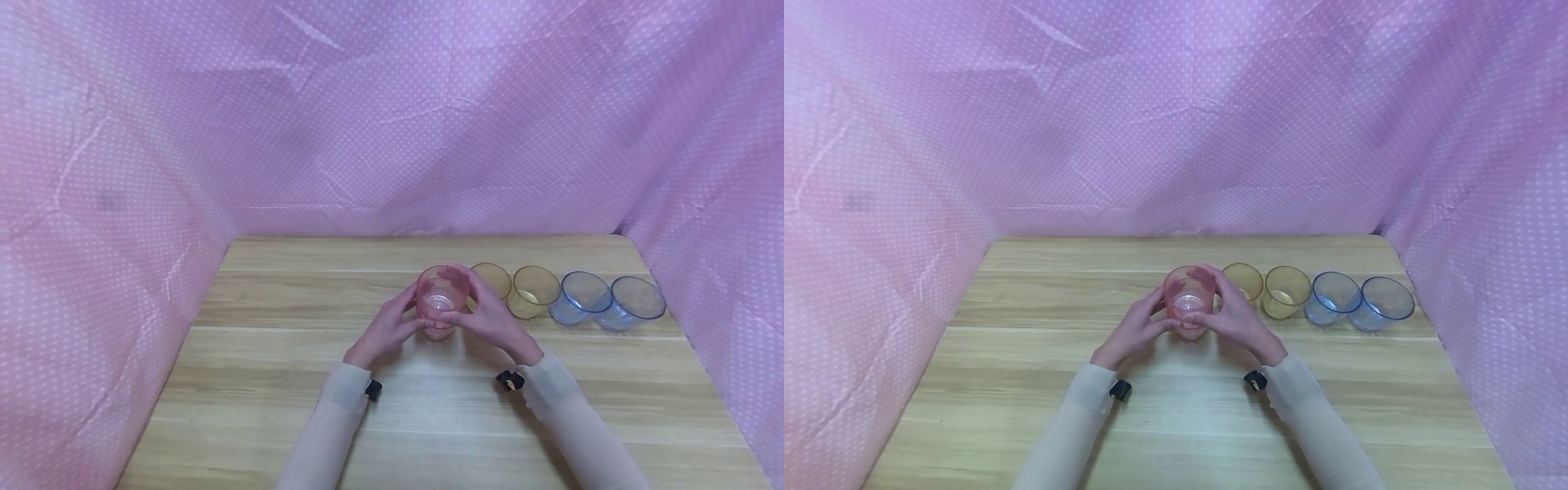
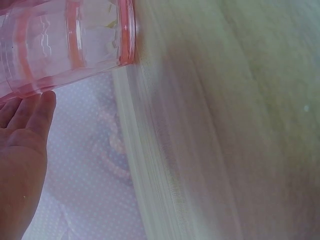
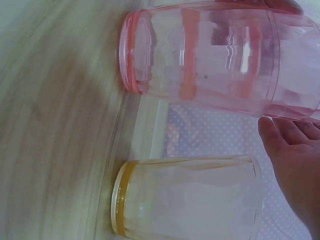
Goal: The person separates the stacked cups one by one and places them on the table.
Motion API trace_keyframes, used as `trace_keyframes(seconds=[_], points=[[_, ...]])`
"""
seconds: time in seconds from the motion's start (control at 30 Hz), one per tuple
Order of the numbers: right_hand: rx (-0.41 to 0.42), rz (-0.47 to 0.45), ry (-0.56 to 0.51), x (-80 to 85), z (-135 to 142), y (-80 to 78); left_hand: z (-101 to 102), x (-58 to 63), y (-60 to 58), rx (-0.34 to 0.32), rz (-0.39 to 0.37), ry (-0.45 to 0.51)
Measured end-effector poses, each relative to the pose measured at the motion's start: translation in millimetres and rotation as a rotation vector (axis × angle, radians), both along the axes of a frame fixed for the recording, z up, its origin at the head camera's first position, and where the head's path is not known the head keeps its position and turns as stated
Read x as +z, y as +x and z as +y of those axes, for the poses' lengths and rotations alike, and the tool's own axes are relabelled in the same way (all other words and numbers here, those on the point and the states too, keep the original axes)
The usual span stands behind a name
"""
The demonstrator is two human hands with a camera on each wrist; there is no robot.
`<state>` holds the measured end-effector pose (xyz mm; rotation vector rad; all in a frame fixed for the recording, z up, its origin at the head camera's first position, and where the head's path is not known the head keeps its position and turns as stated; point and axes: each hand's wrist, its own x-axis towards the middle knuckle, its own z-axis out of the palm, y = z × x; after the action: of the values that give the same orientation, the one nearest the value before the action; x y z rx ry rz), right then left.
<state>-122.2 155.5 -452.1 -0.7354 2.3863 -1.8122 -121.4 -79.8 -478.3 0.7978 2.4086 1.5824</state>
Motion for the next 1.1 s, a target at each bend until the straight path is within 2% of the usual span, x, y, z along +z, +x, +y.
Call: trace_keyframes(seconds=[0.33, 0.6, 0.8, 1.1], points=[[-0.015, 0.028, -0.032, 1.0, 0.2, 2.9, 0.9, 0.5, 3.6, 0.023, -0.047, -0.013], [-0.02, 0.101, -0.096, 5.4, 0.0, 5.9, 0.9, 1.3, 5.1, 0.029, -0.081, -0.011], [-0.035, 0.115, -0.134, 12.9, -1.5, 8.9, -0.5, 2.4, 4.9, 0.026, -0.102, -0.011], [-0.07, 0.159, -0.23, 28.2, 4.4, 15.5, -0.7, 2.0, 1.0, 0.003, -0.084, 0.038]])
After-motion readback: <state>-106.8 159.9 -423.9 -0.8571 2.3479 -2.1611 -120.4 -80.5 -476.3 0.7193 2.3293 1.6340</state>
